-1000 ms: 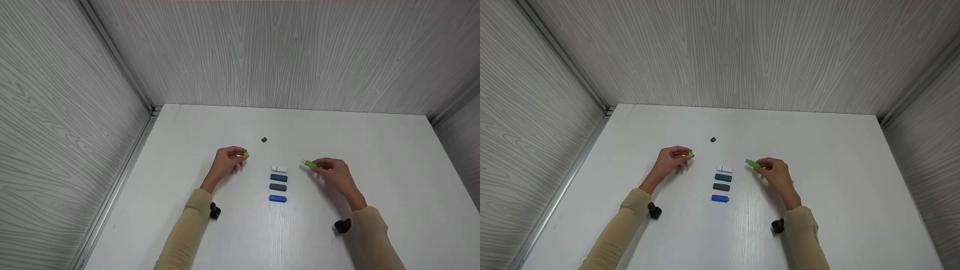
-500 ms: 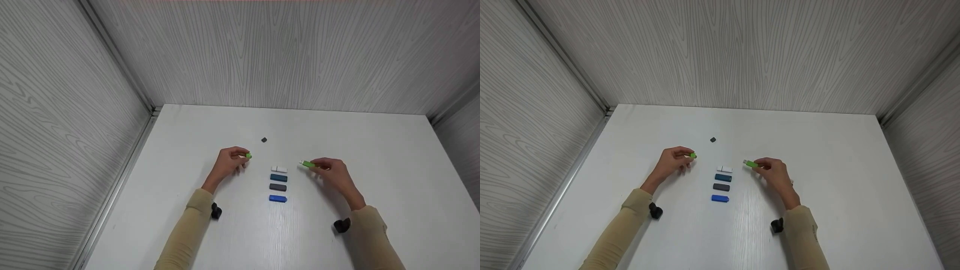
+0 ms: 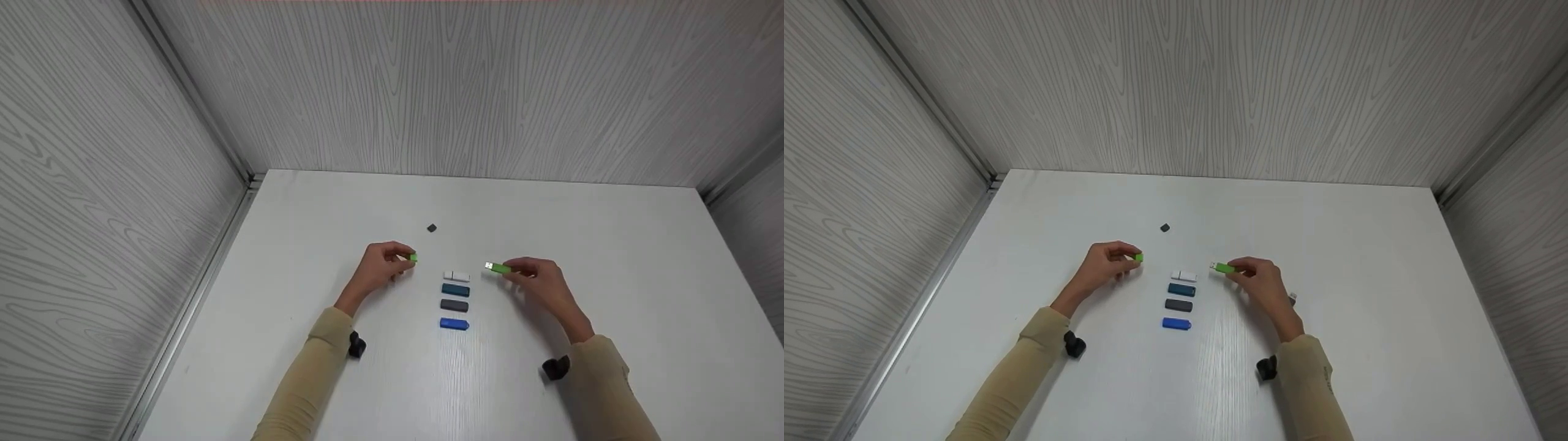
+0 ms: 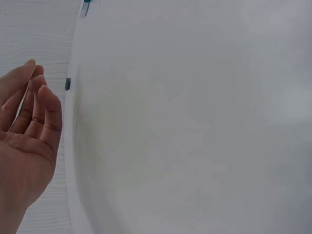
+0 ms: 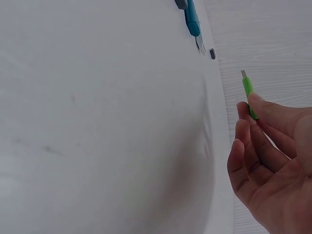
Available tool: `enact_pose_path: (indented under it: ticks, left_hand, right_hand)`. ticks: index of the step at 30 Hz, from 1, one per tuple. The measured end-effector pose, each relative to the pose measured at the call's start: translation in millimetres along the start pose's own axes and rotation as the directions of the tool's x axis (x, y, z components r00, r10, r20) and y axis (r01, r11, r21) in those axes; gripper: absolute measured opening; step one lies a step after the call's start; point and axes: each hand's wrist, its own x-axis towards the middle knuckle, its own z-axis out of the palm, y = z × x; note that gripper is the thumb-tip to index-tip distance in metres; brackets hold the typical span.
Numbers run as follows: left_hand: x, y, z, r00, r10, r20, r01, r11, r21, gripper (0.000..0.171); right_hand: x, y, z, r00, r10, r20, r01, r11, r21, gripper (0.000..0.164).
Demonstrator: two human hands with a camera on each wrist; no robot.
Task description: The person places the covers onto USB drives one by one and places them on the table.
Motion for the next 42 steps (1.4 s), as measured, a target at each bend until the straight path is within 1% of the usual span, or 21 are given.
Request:
enact_pose_path:
  ticks: [4,10,18,23,25,29,42]
  left_hand:
    - [-0.2,3.6,3.3,1.000,0.003,0.016,-0.004,1.000,0.020,0.020]
    - [0.2,8.1,10.3,0.999,0.001,0.036,-0.002,1.000,0.030,0.018]
    - [1.6,9.4,19.5,0.999,-0.032,0.028,0.030,0.996,0.081,0.018]
    - [1.6,11.5,24.9,0.999,-0.035,0.021,0.032,0.993,0.113,0.017]
    - [1.4,12.6,27.6,0.999,-0.028,0.022,0.025,0.991,0.131,0.018]
    - [1.1,15.3,33.4,1.000,-0.010,0.027,0.006,0.988,0.152,0.018]
    - [4.1,20.0,47.1,0.998,0.022,0.060,-0.032,0.986,0.166,0.018]
  right_hand:
    - [-0.2,-2.5,2.8,1.000,0.006,0.004,-0.006,1.000,-0.006,0.030]
    - [0.2,-6.8,6.3,1.000,-0.005,0.015,0.005,1.000,-0.005,0.030]
    - [2.8,-11.5,13.0,0.999,0.016,0.028,-0.016,1.000,0.015,0.030]
    - [2.8,-13.8,17.0,0.999,0.030,0.032,-0.031,0.999,0.026,0.029]
    - [2.9,-14.6,19.0,0.999,0.028,0.030,-0.029,0.999,0.025,0.028]
    - [3.5,-16.7,23.8,0.999,0.000,0.036,-0.001,1.000,0.027,0.029]
    - [3.5,-18.0,33.0,0.999,-0.010,0.044,0.008,0.999,0.043,0.028]
